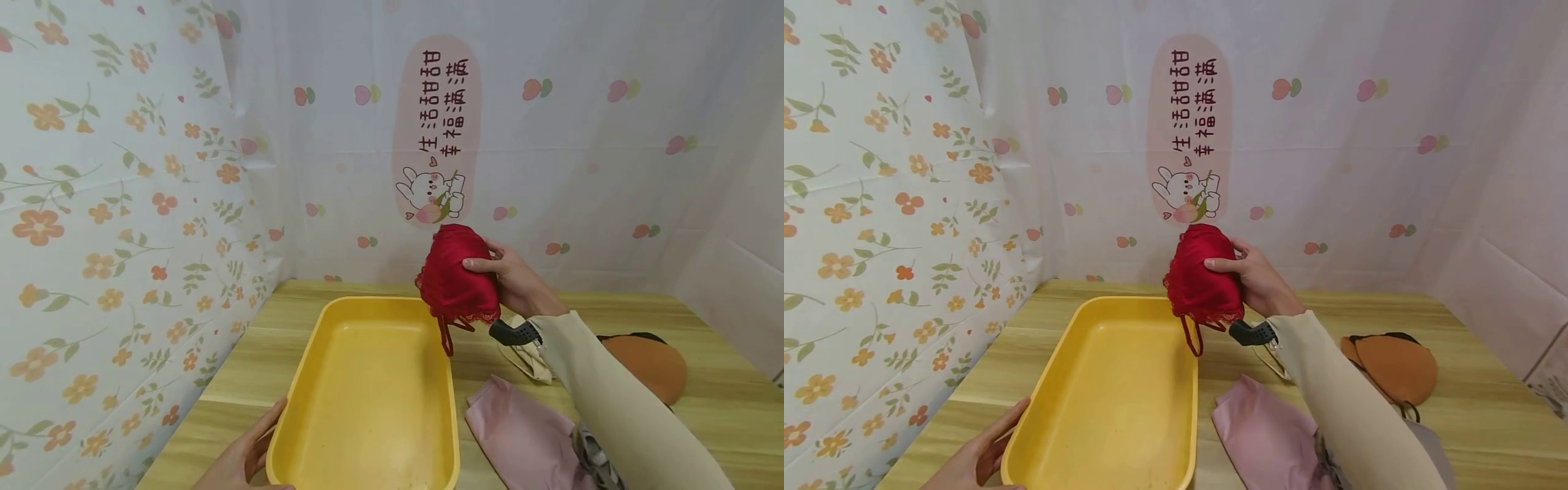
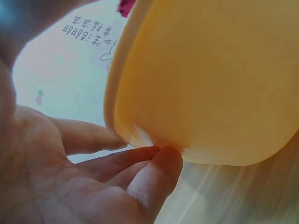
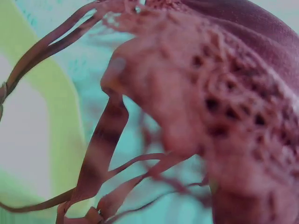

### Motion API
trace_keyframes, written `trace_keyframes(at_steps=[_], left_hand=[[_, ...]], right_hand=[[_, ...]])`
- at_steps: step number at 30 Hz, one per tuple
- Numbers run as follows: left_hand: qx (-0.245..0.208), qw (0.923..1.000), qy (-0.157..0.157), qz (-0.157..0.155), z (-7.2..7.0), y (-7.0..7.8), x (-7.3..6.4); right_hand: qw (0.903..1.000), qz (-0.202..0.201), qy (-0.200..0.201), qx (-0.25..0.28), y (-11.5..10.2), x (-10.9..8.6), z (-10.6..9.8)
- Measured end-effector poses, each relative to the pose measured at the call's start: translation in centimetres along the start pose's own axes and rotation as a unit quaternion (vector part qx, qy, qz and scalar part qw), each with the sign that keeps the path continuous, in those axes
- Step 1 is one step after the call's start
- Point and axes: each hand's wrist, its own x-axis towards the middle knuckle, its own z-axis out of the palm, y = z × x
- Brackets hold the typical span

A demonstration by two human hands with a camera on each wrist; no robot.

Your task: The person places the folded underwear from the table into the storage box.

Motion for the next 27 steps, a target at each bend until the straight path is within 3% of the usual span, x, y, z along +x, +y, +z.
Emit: trace_keyframes(at_steps=[5, 10, 18, 27], left_hand=[[-0.006, 1.0, 0.002, -0.002, 0.2, 0.0, -0.1], [0.003, 0.9999, 0.011, -0.003, 0.4, 0.2, -0.1], [0.003, 0.9996, 0.018, -0.022, 0.9, 0.7, 0.0], [0.015, 0.9997, 0.016, -0.005, 1.0, 0.8, 0.0]], right_hand=[[0.9994, -0.01, -0.026, 0.02, -0.9, 0.6, 2.8], [0.999, 0.003, -0.041, 0.021, 0.5, 1.5, 5.9], [0.9969, 0.073, 0.026, -0.013, 5.4, 3.6, 10.2], [0.9895, 0.117, 0.065, -0.054, 9.2, 4.7, 13.7]])
